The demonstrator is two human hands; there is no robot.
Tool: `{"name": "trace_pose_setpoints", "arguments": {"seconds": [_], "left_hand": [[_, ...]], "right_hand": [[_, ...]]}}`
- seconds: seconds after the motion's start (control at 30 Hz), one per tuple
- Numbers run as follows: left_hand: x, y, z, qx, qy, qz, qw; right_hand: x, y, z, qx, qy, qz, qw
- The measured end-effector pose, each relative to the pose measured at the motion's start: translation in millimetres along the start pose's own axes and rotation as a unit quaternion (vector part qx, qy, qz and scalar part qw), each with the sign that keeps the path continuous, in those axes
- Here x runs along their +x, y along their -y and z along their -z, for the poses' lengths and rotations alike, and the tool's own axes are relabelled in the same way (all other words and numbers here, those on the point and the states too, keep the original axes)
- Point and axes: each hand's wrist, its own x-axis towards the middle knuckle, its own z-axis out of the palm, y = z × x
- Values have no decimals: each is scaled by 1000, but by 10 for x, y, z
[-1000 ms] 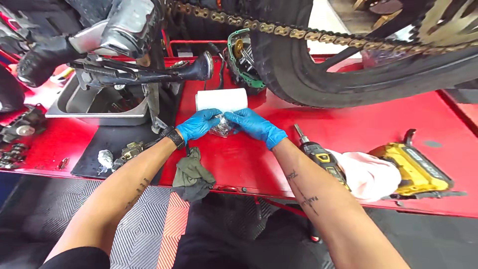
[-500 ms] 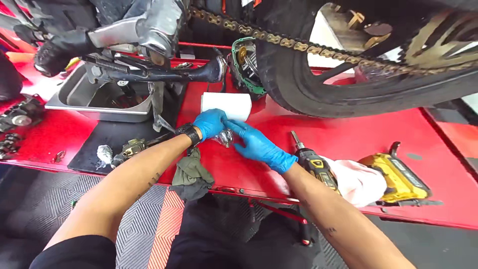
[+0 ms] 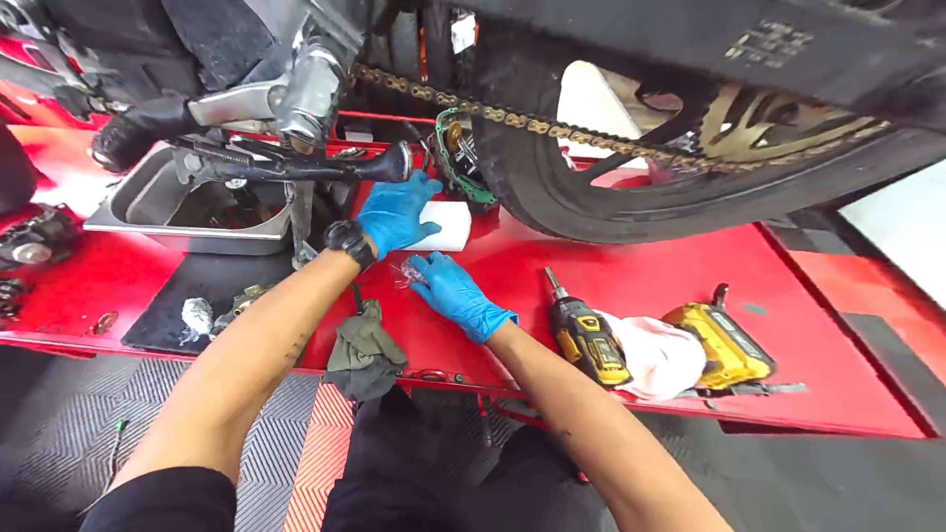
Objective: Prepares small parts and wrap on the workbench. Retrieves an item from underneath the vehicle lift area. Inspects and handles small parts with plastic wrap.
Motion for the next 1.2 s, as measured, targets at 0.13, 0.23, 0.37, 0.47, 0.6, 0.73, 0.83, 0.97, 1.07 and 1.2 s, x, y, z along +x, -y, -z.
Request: {"name": "trace_pose_setpoints", "arguments": {"seconds": [0.13,0.23,0.37,0.47,0.6,0.73,0.83,0.97,1.07,1.2], "left_hand": [[409,162,-245,29,157,14,987],[369,78,-344,6,162,25,986],[301,-46,-433,30,122,46,991],[316,-63,-436,35,121,56,990],[351,-44,-397,34,143,57,988],[369,-38,-372,34,147,62,987],[346,-71,-383,38,141,67,987],[234,-138,-470,36,104,59,992],[205,-158,-495,37,97,59,993],[193,-253,-509,37,106,29,993]], "right_hand": [[-49,56,130,-40,40,16,998],[-146,-21,291,-41,68,16,997],[-95,25,396,-63,103,-60,991],[-86,46,351,-73,101,-100,987],[-106,-31,363,-64,108,-74,989],[94,0,582,-44,210,-104,971],[176,-37,679,-17,250,-115,961],[27,-62,704,44,295,-121,947],[-335,91,856,22,343,-103,933],[-1138,319,1111,30,450,-88,888]]}}
